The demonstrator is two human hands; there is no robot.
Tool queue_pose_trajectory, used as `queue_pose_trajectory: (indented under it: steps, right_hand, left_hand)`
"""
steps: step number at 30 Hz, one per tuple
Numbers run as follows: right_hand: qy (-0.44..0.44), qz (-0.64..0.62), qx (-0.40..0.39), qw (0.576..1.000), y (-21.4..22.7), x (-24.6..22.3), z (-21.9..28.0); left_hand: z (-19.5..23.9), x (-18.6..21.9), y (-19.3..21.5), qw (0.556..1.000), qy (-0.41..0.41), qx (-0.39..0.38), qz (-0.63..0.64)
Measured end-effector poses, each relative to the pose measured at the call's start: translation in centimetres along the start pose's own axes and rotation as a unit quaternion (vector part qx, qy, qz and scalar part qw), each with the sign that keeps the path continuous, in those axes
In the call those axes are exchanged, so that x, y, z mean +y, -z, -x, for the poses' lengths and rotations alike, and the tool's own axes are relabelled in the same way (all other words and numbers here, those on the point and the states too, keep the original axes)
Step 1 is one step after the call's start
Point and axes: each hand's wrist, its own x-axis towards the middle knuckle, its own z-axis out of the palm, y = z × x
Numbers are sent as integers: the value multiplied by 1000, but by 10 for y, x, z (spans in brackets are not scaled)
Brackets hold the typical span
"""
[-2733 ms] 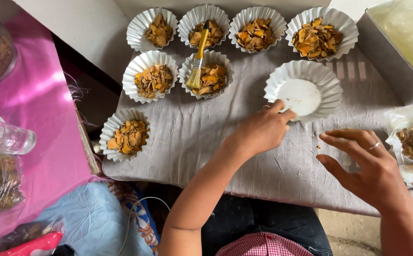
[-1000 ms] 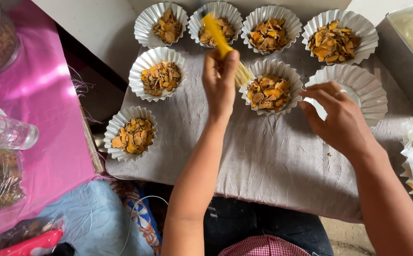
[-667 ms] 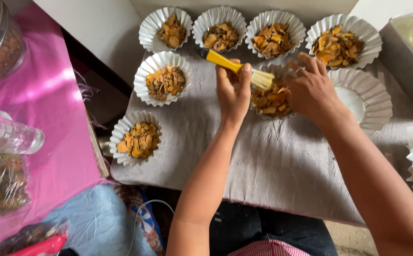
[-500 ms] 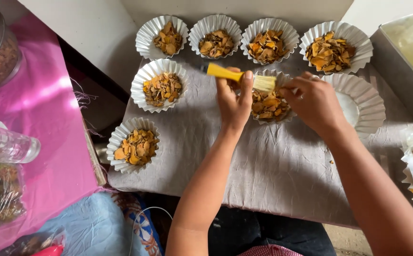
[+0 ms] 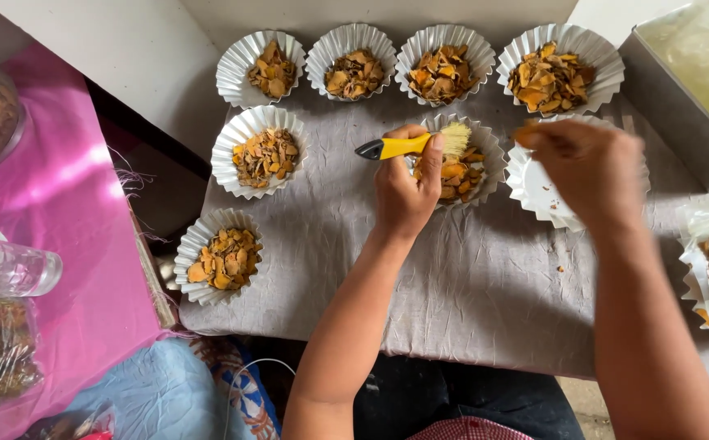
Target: The person uses a small brush to sweep dried fruit pieces from one paper cupcake liner into another, then transfers the contents into a small plastic bag. The person repeats this process with several liners, consolidating the dried fruit into bags.
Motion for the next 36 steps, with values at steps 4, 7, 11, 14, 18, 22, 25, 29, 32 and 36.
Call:
queue_pose_trajectory:
  steps: [4,7,11,14,18,22,25,29,32,36]
  right_hand:
    - [-120,319,-81,937,34,-15,-7]
    - [-115,329,-109,931,25,-20,-5]
    - [140,317,-76,935,-16,-29,-11]
    - [55,445,-218,867,-55,-14,-20]
    - [85,463,-202,859,-64,-5,-20]
    - [118,354,-152,915,-58,-8,-16]
    - [22,195,-105,975,-48,-33,-17]
    - [-181,-123,-94,971,-37,-22,-18]
    - [-267,-166,-113,943,-12,-48,-21]
    - [-208,137,-140,958,30,-50,-18]
  left_hand:
    - [0,0,-1,1000,-11,-26,2]
    - [-2,0,1,999,-17,-30,21]
    - [-2,-4,6,1000,-26,-3,4]
    - [-2,-10,3,999,-32,5,10]
    - [-1,-16,3,1000,-18,9,1]
    - [-1,-14,4,1000,-9,-6,17]
    - [-4,5,9,996,-7,6,93]
    - [0,10,6,994,-33,-30,100]
    - [1,-16,-1,999,-38,2,38]
    - [-5,-13,10,999,2,39,26]
